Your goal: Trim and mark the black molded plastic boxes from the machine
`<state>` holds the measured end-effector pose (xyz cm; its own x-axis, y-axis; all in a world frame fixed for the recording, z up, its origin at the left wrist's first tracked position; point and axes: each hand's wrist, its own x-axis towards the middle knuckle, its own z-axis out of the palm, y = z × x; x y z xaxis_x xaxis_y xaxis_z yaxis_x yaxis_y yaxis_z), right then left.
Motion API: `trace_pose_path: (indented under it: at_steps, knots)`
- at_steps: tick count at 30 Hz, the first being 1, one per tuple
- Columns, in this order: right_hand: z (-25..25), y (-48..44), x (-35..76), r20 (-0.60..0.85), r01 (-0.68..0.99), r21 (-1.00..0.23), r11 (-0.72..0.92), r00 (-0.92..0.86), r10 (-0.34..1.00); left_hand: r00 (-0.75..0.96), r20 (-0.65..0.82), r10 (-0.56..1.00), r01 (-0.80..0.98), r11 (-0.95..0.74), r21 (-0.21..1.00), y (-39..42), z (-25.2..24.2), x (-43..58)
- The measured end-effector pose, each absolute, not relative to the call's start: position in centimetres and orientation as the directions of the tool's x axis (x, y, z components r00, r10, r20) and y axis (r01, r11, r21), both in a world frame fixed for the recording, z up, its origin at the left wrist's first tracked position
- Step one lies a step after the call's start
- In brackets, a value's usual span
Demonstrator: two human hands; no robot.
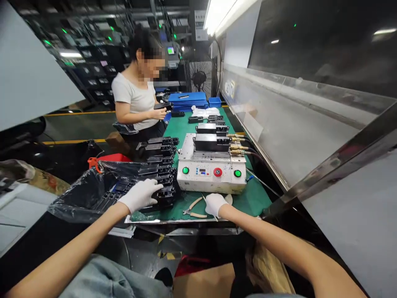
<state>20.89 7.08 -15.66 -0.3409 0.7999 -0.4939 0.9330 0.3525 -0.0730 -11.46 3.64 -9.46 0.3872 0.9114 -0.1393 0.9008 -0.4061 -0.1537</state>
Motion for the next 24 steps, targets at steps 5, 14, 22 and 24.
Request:
trace_pose_path:
  at_steps: [5,14,22,24]
  knots:
    - [-14.2,7.3,22.6,-0.441,0.888,-0.079,0.453,-0.439,0.783,0.370,-0.138,0.919,0.904,-0.391,-0.175,3.5,-10.5,-11.1]
    - [-6.9,6.1,27.1,-0.351,0.802,-0.346,0.486,-0.591,0.726,0.225,0.013,0.974,0.933,-0.220,0.284,1.0,-6.4,-11.0]
    - [0.3,3.9,19.7,-0.045,0.326,-0.928,0.180,-0.580,0.814,-0.376,0.048,0.925,-0.100,-0.092,0.991,1.6,-1.7,-6.6]
    - [0.5,2.5,17.2,0.122,0.322,-0.903,0.284,-0.441,0.889,-0.395,-0.058,0.917,-0.204,-0.026,0.979,1.9,-1.7,-5.2]
